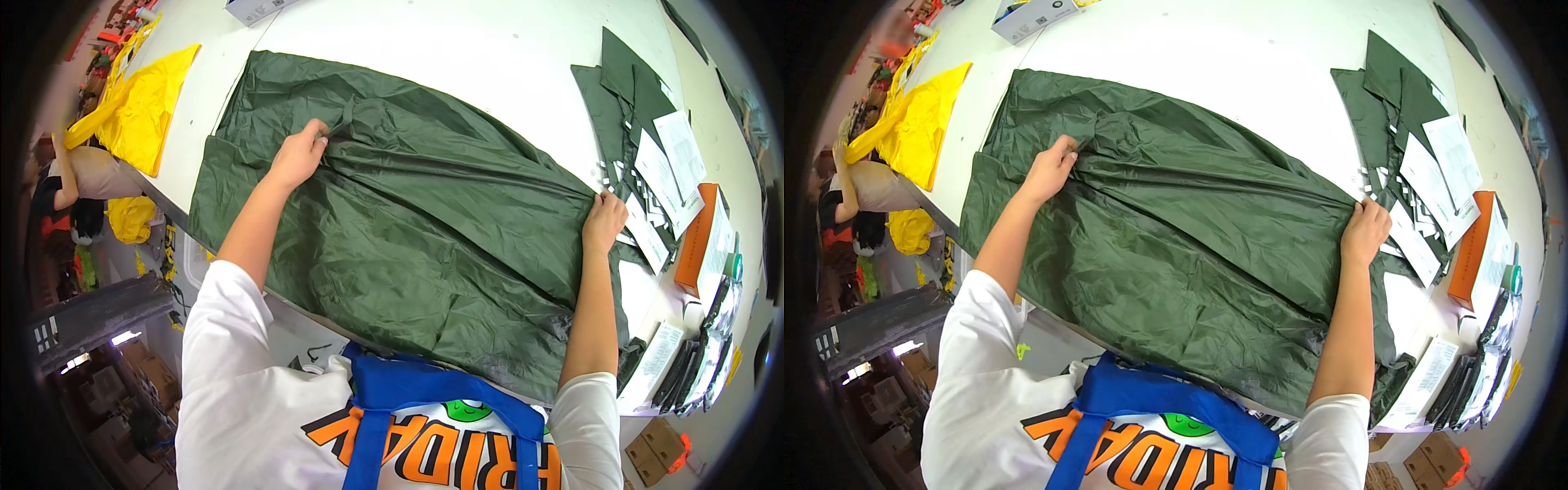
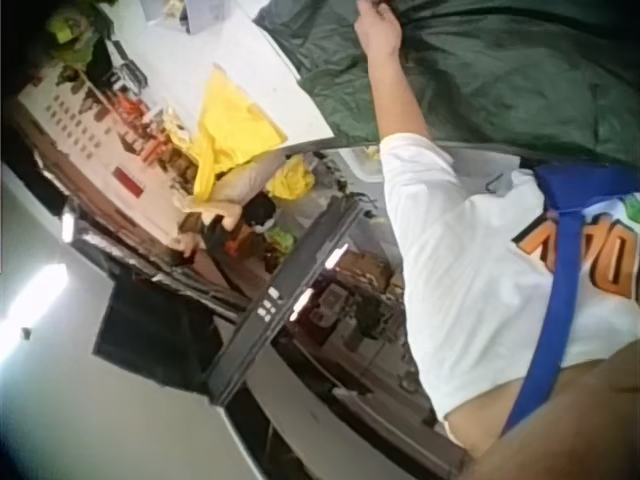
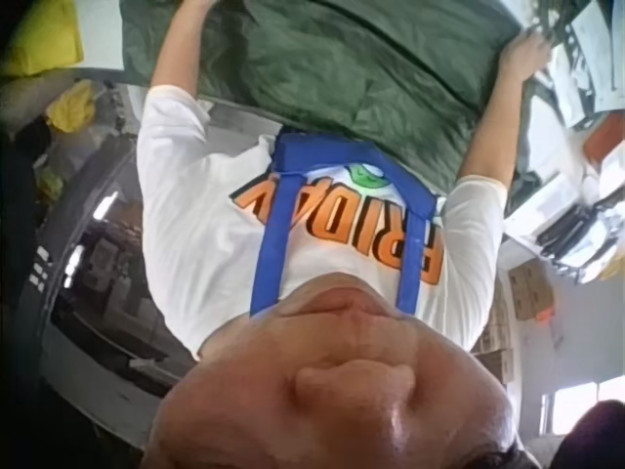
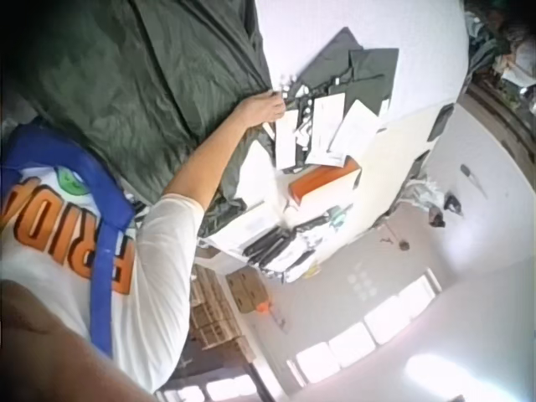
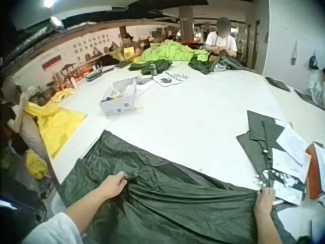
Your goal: The person folds a green jacket on a white table. They smooth the fabric, fold the sleeves and body, then place the folded jacket into a plastic bag.
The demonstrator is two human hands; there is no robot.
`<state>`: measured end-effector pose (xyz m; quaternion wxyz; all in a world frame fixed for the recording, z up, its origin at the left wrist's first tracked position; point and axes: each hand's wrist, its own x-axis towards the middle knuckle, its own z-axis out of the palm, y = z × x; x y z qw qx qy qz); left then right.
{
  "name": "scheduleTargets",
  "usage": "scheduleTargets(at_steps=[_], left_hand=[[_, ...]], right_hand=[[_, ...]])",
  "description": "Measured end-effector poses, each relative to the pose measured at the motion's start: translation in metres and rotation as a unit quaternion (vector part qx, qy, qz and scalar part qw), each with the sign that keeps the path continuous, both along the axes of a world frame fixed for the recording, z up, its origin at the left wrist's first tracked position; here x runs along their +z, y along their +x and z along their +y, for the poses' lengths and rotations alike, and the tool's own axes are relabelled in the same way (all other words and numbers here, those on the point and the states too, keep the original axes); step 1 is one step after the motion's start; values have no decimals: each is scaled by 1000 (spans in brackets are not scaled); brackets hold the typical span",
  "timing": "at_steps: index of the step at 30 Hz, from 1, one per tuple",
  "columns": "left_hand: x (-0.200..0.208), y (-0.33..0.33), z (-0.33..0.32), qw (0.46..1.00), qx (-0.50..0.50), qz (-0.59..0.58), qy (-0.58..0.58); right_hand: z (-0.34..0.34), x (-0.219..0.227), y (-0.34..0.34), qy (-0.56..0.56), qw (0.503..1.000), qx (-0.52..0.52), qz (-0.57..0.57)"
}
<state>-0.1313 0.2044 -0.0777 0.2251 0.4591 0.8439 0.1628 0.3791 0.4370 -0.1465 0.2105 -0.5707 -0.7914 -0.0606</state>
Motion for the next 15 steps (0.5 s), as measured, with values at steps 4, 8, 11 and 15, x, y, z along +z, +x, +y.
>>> scheduleTargets(at_steps=[4,8,11,15], left_hand=[[28,39,47,985,8,-5,171],[2,17,93,995,43,44,78],[-15,5,119,993,26,113,-12],[-31,2,143,973,-110,200,45]], right_hand=[[-4,0,-1,20,1000,11,4],[-2,-1,2,14,1000,11,7],[0,-2,4,10,1000,21,9],[7,19,13,-83,990,113,29]])
